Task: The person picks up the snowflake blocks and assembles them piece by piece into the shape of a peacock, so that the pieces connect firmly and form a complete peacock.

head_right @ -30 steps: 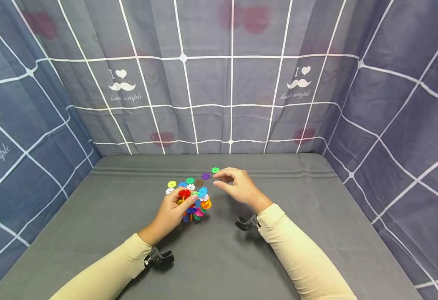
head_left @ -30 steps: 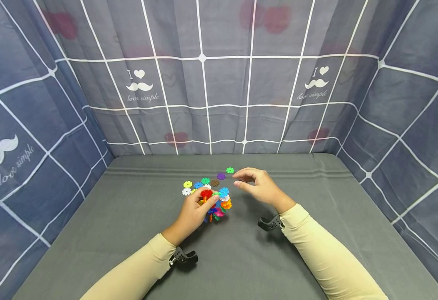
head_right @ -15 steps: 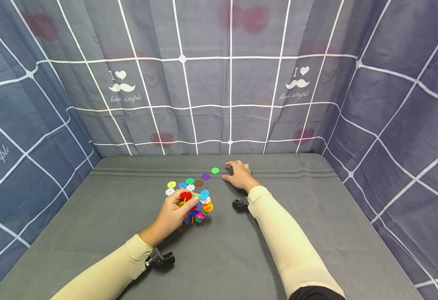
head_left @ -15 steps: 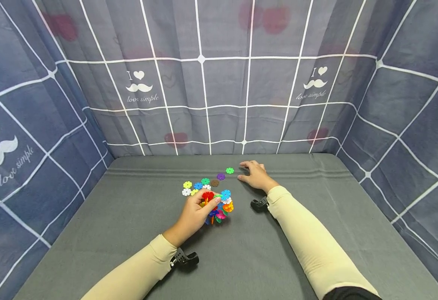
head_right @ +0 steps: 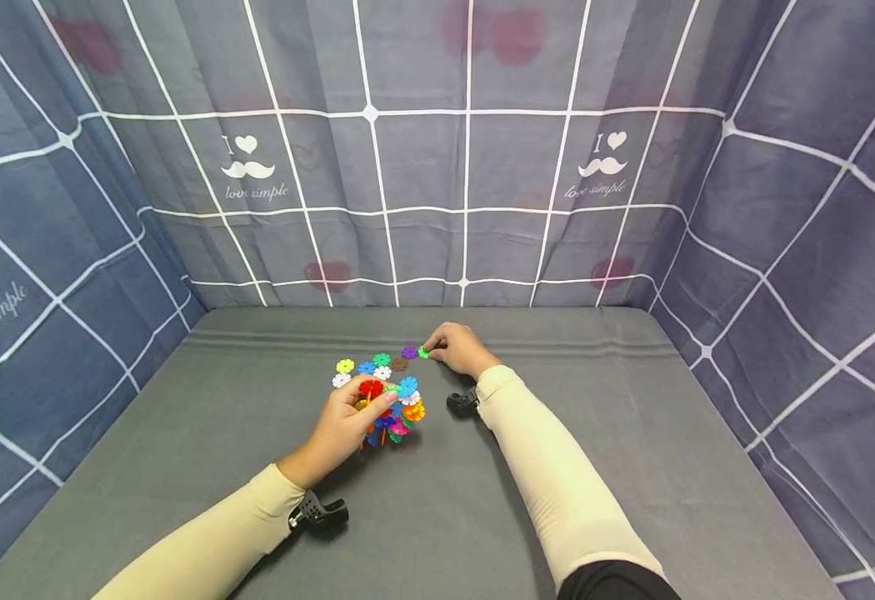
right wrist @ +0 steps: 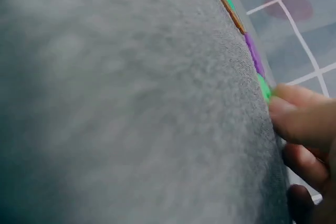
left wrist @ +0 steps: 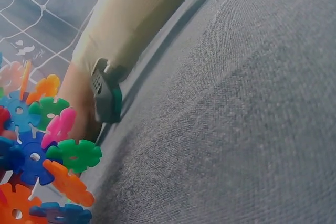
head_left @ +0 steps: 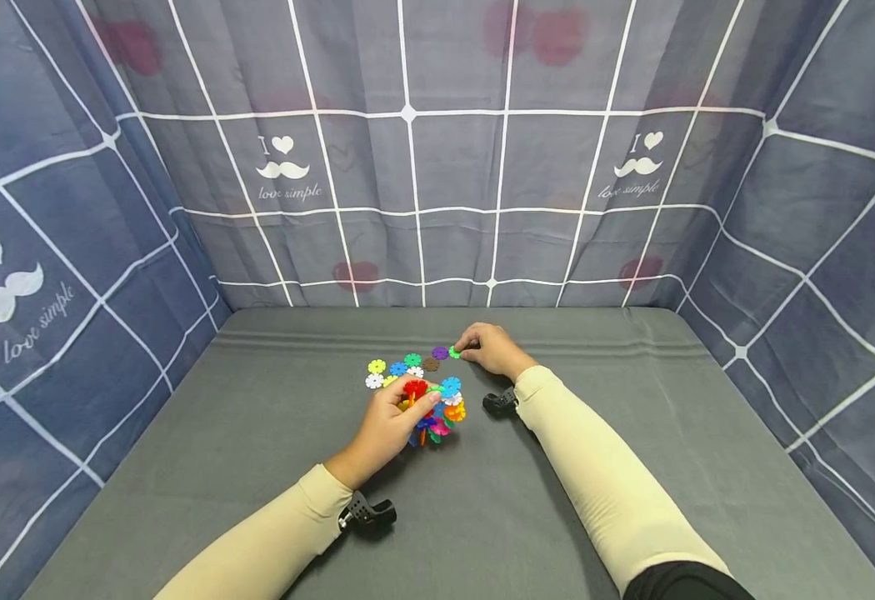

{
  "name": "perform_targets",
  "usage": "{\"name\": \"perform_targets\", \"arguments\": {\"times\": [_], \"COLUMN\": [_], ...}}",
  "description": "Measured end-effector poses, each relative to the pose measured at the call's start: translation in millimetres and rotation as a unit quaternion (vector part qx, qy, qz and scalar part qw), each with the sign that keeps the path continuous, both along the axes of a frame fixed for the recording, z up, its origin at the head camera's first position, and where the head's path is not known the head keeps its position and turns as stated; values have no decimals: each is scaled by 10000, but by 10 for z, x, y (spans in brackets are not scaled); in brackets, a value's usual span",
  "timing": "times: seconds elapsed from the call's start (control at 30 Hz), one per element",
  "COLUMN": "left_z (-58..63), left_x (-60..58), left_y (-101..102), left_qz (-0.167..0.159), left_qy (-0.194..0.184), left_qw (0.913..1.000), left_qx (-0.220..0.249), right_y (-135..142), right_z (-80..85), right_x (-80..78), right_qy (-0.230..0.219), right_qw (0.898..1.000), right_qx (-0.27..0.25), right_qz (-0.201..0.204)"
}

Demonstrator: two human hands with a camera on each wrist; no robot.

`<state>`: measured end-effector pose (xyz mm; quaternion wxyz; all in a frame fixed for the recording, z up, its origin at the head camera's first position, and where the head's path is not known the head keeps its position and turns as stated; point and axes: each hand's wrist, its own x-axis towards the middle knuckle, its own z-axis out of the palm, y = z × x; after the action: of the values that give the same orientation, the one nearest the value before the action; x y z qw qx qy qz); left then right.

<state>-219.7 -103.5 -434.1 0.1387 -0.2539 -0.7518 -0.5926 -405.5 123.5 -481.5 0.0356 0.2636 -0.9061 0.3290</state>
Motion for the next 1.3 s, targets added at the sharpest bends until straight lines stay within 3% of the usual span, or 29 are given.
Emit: {"name": "perform_targets", "arguments": {"times": [0.17, 0.43, 0.6, 0.77, 0.83, 0.93, 1.07, 1.2, 1.3], "left_z": [-24, -28, -6, 12, 2, -109, -260, -264, -256], "left_x": [0, 10, 15, 21, 14, -66, -183, -209, -224], "left_y": [-14, -17, 3, 20, 21, 11, -9, -23, -33], "left_qz": [97, 8, 74, 370, 406, 442, 543, 495, 469], "left_qy": [-29, -89, -53, -38, -67, -47, 109, 419, 890], "left_qw": [9999, 9999, 9999, 9992, 9990, 9988, 9984, 9978, 9940], "left_qx": [23, 63, 92, 141, 180, 196, 59, -124, -428], "right_y": [-12, 6, 41, 119, 160, 204, 198, 127, 71], "right_z": [9, -66, 6, 236, 383, 603, 834, 956, 976], "right_x": [178, 400, 557, 694, 766, 880, 1032, 1149, 1199], "right_qy": [-133, 645, 544, 283, 174, 83, 271, 710, 869], "right_qw": [9990, 9914, 9922, 9894, 9830, 9744, 9642, 9554, 9544], "right_qx": [-66, -5, -191, -1175, -1609, -1925, -2028, -1842, -1636], "right_qz": [427, 1135, 1103, 806, 870, 1157, 1686, 2194, 2340]}}
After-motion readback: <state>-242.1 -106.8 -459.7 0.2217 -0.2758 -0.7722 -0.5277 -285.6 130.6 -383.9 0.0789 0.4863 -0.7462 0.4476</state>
